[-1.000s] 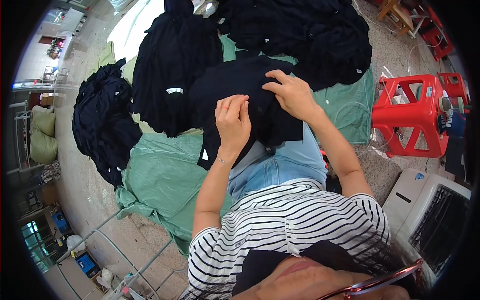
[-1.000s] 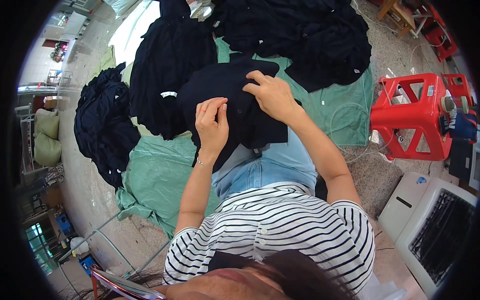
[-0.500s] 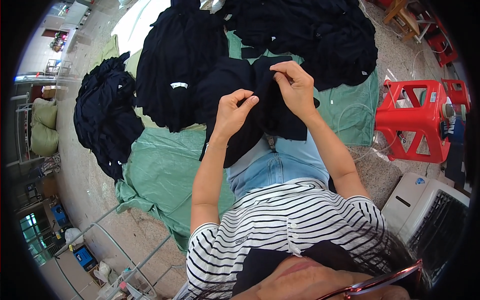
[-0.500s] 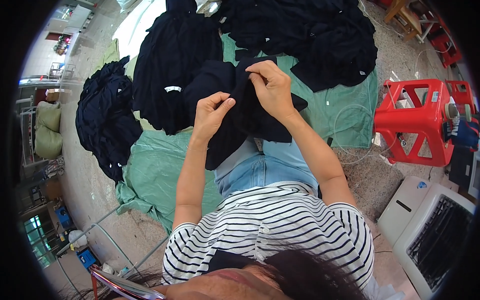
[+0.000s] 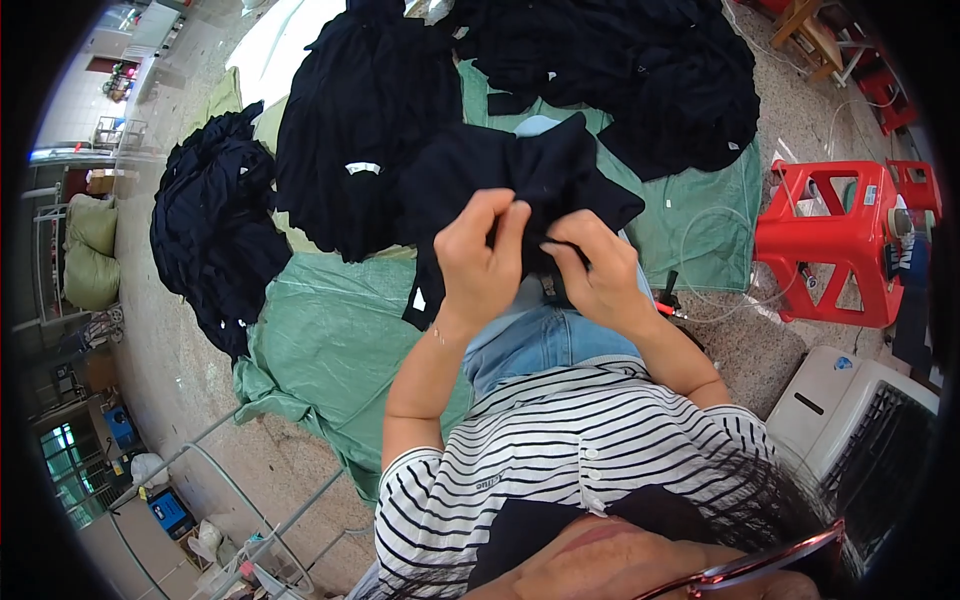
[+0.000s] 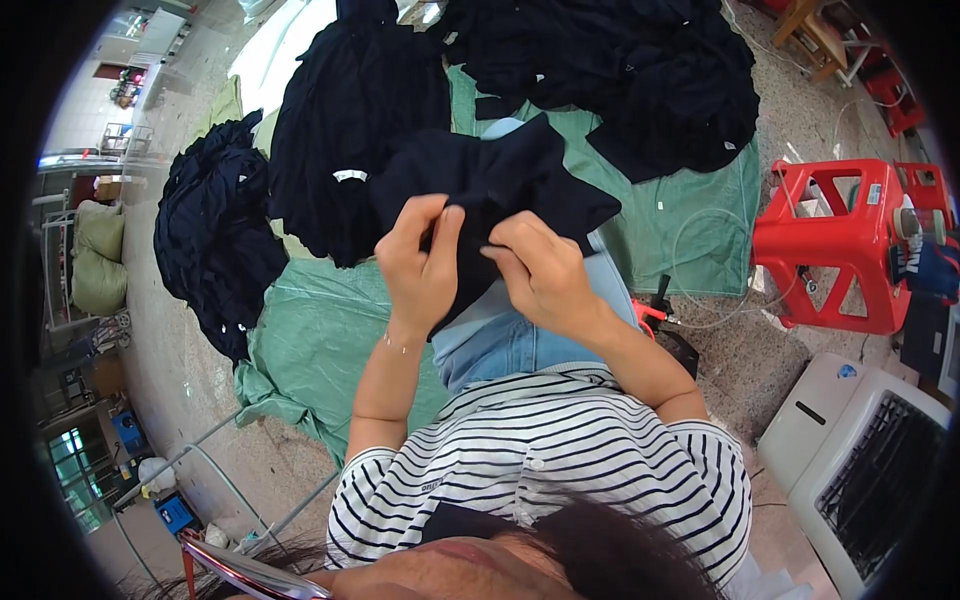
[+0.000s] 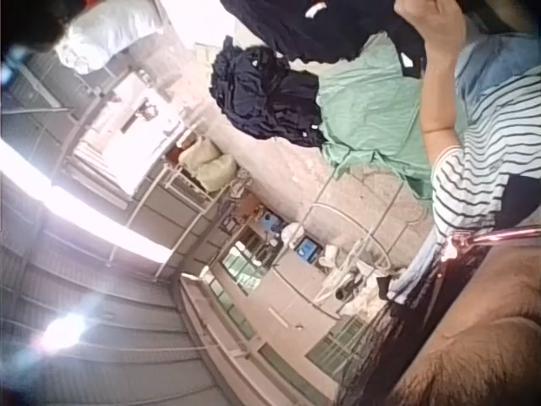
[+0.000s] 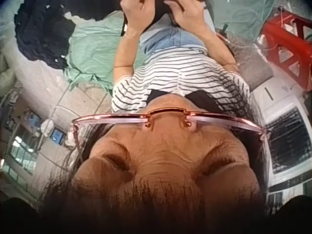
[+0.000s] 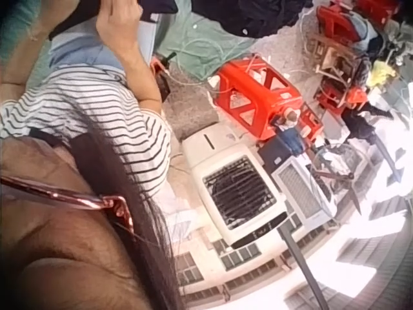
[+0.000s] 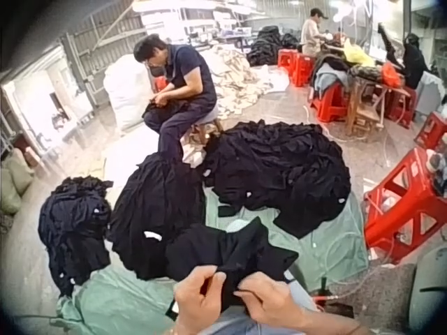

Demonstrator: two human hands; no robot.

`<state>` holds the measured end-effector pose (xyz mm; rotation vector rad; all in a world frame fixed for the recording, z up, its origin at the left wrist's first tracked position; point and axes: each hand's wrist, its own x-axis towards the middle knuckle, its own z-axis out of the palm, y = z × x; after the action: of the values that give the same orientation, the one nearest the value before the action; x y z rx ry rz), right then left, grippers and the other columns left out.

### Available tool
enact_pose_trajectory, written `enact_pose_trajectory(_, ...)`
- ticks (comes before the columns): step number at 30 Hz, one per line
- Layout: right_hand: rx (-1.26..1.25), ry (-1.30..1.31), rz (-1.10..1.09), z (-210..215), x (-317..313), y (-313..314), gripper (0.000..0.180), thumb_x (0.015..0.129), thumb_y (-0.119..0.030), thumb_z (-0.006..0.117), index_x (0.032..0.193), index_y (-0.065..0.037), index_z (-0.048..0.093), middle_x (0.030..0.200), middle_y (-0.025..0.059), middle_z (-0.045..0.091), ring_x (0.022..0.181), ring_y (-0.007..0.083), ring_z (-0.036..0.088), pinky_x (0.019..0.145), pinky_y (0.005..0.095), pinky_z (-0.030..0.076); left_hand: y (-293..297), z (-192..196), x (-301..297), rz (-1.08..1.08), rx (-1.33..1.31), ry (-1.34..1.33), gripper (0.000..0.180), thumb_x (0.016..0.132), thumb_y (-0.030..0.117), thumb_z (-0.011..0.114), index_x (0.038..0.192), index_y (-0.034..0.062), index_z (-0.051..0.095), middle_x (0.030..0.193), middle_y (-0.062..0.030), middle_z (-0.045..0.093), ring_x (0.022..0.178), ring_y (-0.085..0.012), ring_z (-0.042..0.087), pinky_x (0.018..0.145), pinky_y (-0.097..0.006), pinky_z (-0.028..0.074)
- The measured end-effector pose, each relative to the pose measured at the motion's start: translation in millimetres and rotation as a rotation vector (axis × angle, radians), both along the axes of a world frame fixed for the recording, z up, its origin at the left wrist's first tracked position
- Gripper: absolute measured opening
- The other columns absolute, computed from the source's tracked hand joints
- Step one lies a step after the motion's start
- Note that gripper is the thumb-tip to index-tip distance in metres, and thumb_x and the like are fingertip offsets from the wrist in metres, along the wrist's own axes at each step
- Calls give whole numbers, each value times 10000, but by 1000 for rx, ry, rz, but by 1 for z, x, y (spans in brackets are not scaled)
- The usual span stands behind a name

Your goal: Inspecting black garments for quality and checking details in a textile workshop.

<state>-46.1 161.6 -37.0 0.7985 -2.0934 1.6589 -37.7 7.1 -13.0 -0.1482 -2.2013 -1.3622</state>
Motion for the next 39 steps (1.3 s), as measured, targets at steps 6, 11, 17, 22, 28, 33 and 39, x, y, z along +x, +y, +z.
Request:
enact_pose_trajectory(6,212,-69,86,17,14,23,229,757,36,776,951,-16,665,809,85,591,626,209,572,533,313,457,-11,-9,10,-187,-6,-252,150,876,111,756,834,-18,692,694,-54,608,599,-126,528,558,-266,415)
enact_pose_trajectory(11,311,-97,67,-3,24,24,206,759,38,763,934,-20,672,830,73,583,600,207,562,515,328,451,-10,-32,28,-269,418,-688,142,919,103,716,871,-30,710,718,42,611,657,-23,470,568,-215,375)
enact_pose_trajectory(17,240,-11,11,-14,25,21,223,733,71,750,924,-1,662,849,99,593,635,238,598,539,324,487,-7,-39,37,-304,571,-730,145,937,107,705,870,-21,716,730,55,608,657,0,451,560,-188,347)
enact_pose_trajectory(22,146,-43,-32,-28,34,15,233,721,88,749,920,4,663,847,108,613,671,242,625,565,313,509,-6,-45,45,-346,693,-768,151,953,105,685,871,-19,716,732,66,598,650,12,438,544,-179,324)
enact_pose_trajectory(28,180,-75,-8,-35,33,15,228,723,95,743,920,5,670,841,106,616,693,242,631,578,309,514,4,-58,57,-132,369,-634,164,948,97,681,872,-47,699,696,22,591,634,-29,460,546,-220,379)
enact_pose_trajectory(33,152,-71,4,-39,30,16,205,743,76,742,914,7,654,836,100,597,654,244,618,547,327,509,1,-59,60,-193,253,-502,150,904,92,729,930,-55,710,764,-45,660,666,-80,556,580,-235,432)
enact_pose_trajectory(39,119,-153,29,-41,30,17,194,754,90,730,914,10,658,843,103,605,683,230,614,566,308,492,-3,-56,61,-223,157,-464,154,864,55,744,969,-53,711,810,-90,686,671,-141,618,605,-258,473)
